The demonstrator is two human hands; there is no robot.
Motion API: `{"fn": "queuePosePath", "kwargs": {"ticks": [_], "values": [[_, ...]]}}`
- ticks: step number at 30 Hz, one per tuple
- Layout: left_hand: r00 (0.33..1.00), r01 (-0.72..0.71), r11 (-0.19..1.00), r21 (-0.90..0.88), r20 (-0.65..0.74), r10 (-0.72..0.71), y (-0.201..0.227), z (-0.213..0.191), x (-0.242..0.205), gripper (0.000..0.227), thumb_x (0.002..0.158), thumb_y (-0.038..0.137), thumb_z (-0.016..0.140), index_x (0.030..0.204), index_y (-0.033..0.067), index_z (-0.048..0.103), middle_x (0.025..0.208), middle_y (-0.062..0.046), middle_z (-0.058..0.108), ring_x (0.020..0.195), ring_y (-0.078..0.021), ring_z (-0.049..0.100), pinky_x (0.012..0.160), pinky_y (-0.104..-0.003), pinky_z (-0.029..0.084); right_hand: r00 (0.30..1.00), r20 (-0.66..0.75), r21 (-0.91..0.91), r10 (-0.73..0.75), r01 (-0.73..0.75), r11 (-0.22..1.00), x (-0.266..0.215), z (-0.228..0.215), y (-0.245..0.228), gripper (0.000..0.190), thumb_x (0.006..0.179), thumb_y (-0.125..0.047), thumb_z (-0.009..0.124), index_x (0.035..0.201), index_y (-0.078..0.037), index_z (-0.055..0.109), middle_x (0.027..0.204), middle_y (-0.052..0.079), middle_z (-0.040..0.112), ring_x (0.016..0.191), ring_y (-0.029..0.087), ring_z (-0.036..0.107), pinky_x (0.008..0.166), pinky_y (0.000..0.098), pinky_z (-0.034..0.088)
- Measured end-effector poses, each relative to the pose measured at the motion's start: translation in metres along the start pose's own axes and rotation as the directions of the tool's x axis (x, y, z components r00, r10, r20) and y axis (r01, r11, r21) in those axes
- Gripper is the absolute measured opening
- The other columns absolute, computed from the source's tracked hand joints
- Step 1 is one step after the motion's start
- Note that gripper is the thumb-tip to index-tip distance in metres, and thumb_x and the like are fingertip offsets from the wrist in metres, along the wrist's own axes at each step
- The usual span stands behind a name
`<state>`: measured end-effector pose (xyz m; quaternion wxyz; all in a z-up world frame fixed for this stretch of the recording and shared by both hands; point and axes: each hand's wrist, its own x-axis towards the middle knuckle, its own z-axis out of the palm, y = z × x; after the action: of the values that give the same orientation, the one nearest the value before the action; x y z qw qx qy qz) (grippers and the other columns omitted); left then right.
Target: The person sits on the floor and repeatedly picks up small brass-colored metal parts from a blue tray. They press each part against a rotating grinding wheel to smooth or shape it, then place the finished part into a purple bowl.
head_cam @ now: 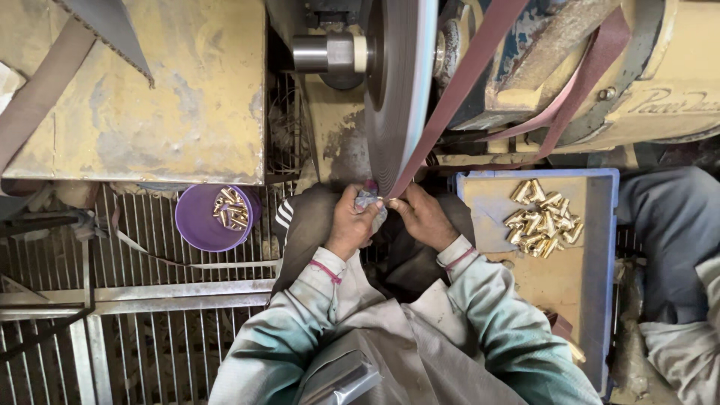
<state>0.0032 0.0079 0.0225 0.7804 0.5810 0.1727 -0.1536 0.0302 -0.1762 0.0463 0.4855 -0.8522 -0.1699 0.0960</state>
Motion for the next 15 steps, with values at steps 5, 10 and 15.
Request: {"fn": "queuePosePath", "kwargs": {"ticks": [5,10,15], "values": [[0.997,-0.073,0.994,-0.087,0.028,0.075,-0.012,-0.004,0.004,0.021,0.096,0.005,0.069,0.114,0.0033,0.057,0.096,-0.003,0.067,0.086,-0.0082,0.061,0.076,-0.026,0.051,0.988,0.060,0.257,0.145,-0.155,0.954,0.000,0.007,0.014,0.038,0.104,-0.019,0.060,0.136,-0.002,0.049,0.112,0.010,0.069,0.090,0.022,0.065,0.077,0.0343,0.054],[0.995,-0.086,0.987,-0.132,0.040,0.092,-0.019,-0.004,0.005,0.023,0.096,0.005,0.070,0.115,0.0018,0.058,0.096,-0.003,0.066,0.086,-0.0087,0.060,0.077,-0.026,0.050,0.961,0.133,0.549,0.244,-0.276,0.789,-0.001,0.018,0.040,0.041,0.104,-0.019,0.058,0.139,-0.003,0.045,0.104,0.005,0.064,0.078,0.010,0.058,0.067,0.0269,0.051],[0.994,-0.105,0.990,-0.099,0.020,0.108,-0.019,-0.007,0.008,0.024,0.096,0.008,0.070,0.115,0.0018,0.057,0.094,-0.003,0.067,0.085,-0.0083,0.061,0.076,-0.025,0.050,0.855,0.243,0.683,0.458,-0.486,0.545,0.004,0.023,0.058,0.023,0.105,-0.021,0.061,0.116,0.000,0.061,0.086,0.006,0.065,0.063,0.011,0.060,0.055,0.0294,0.057]]}}
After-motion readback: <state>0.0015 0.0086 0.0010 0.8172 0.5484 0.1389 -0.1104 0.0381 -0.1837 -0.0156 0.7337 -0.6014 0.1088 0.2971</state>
